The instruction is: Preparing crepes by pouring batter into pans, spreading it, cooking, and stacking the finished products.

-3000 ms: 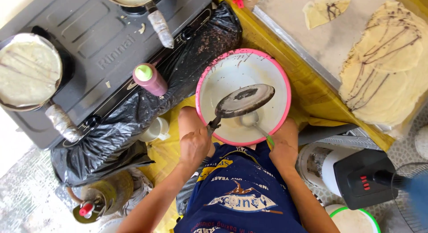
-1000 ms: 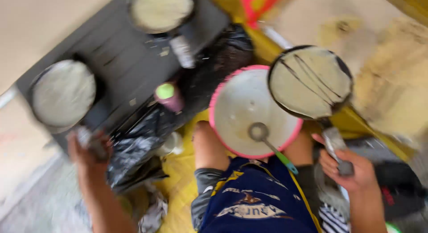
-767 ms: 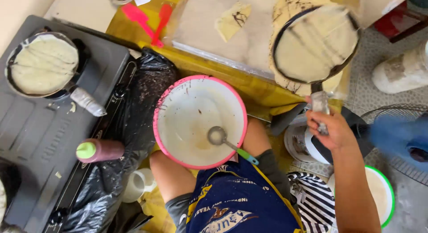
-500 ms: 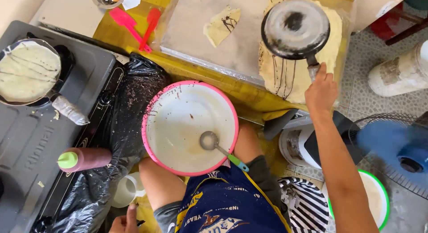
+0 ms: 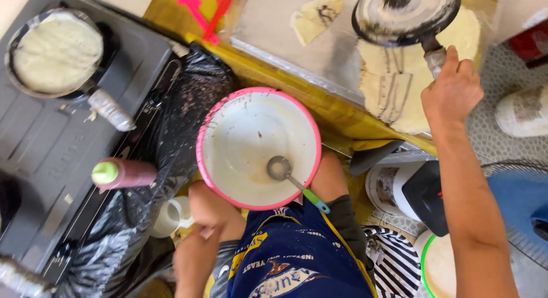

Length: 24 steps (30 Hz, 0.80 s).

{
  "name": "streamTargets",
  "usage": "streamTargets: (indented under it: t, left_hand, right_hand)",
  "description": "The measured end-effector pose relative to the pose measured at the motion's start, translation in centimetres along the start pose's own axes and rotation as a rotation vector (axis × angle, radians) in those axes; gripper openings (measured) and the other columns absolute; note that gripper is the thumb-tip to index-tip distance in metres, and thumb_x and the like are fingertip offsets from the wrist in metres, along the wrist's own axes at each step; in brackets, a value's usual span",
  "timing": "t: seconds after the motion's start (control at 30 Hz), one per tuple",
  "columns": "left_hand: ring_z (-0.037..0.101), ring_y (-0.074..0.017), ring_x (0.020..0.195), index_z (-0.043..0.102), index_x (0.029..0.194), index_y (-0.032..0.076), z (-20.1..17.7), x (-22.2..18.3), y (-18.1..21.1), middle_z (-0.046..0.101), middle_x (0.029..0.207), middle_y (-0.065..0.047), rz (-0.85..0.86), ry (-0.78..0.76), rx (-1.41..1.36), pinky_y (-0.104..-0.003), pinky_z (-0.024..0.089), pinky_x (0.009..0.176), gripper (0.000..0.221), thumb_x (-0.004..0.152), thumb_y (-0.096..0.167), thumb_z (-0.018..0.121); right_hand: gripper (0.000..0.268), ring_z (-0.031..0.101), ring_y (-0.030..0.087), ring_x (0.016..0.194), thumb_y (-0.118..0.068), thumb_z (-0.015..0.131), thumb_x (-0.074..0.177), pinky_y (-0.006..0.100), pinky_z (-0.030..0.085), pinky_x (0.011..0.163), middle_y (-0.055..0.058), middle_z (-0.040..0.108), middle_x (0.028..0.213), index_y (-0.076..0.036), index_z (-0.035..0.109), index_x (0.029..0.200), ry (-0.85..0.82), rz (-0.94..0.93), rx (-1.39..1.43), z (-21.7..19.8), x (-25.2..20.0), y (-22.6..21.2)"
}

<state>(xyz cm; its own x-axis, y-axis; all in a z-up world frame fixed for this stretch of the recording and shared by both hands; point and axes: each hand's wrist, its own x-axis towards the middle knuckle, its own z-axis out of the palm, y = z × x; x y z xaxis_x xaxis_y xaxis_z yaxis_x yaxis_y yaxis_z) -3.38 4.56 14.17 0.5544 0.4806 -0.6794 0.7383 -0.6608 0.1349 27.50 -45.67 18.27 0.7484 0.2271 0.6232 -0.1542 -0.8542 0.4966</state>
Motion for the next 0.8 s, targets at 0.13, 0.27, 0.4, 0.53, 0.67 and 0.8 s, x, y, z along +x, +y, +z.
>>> streamTargets:
  t: [0.13,0.27,0.4,0.53,0.67,0.8]
  left_hand:
    - [0.063,-0.0129,0.060,0.068,0.123,0.011,1.9,-0.6,5.6,0.074,0.077,-0.002,0.525,0.094,-0.637,-0.027,0.051,0.055,0.042,0.088,0.035,0.071]
    - [0.060,-0.0327,0.126,0.037,0.150,0.003,0.2,-1.5,8.8,0.057,0.138,-0.022,0.952,0.075,-1.000,-0.041,0.050,0.101,0.086,0.079,0.027,0.077]
    - [0.072,-0.0167,0.090,0.067,0.118,-0.001,2.0,0.9,2.6,0.076,0.103,-0.011,0.712,0.083,-1.431,-0.028,0.060,0.082,0.043,0.079,0.009,0.082]
    - [0.074,-0.0172,0.088,0.064,0.126,0.004,1.8,-1.3,-10.2,0.077,0.107,-0.009,0.444,0.311,-1.401,-0.028,0.061,0.077,0.046,0.082,-0.006,0.071]
    - [0.065,-0.0202,0.062,0.067,0.110,-0.006,1.5,-4.2,-18.1,0.071,0.079,-0.014,-0.152,0.511,-1.389,-0.032,0.059,0.058,0.035,0.081,0.007,0.081]
    - [0.061,-0.0221,0.050,0.073,0.100,-0.009,1.6,-5.3,-19.5,0.065,0.061,-0.016,-0.349,0.415,-1.333,-0.033,0.051,0.050,0.031,0.084,0.016,0.080]
  right_hand:
    - [0.043,0.069,0.045,0.085,-0.013,0.080,0.095,0.049,0.054,0.074,0.025,0.074,0.105,0.007,0.070,0.131,-0.082,0.010,0.812,-6.0,-0.9,-7.4]
    - [0.043,0.060,0.018,0.064,-0.045,0.050,0.102,0.028,0.041,0.052,0.007,0.067,0.081,-0.008,0.069,0.113,-1.205,0.631,1.706,-19.2,-5.4,-19.3]
    - [0.037,0.056,0.014,0.102,-0.039,0.051,0.104,0.031,0.044,0.093,0.005,0.062,0.117,-0.006,0.055,0.122,-1.126,0.406,2.838,-20.1,-20.4,-36.5]
    - [0.014,0.055,0.016,0.084,-0.016,0.058,0.087,0.028,0.045,0.075,0.001,0.058,0.102,-0.012,0.062,0.100,-0.918,-0.563,2.168,-30.7,-10.8,-42.1]
    - [0.105,0.050,0.038,0.136,-0.032,0.085,0.078,0.043,0.043,0.111,0.028,0.044,0.149,0.004,0.024,0.155,-0.654,-0.340,1.857,-27.2,-9.4,-53.6]
    - [0.095,0.072,0.030,0.112,-0.026,0.093,0.067,0.037,0.057,0.092,0.016,0.068,0.130,-0.006,0.041,0.145,-0.677,-0.288,1.960,-28.6,-7.6,-57.1]
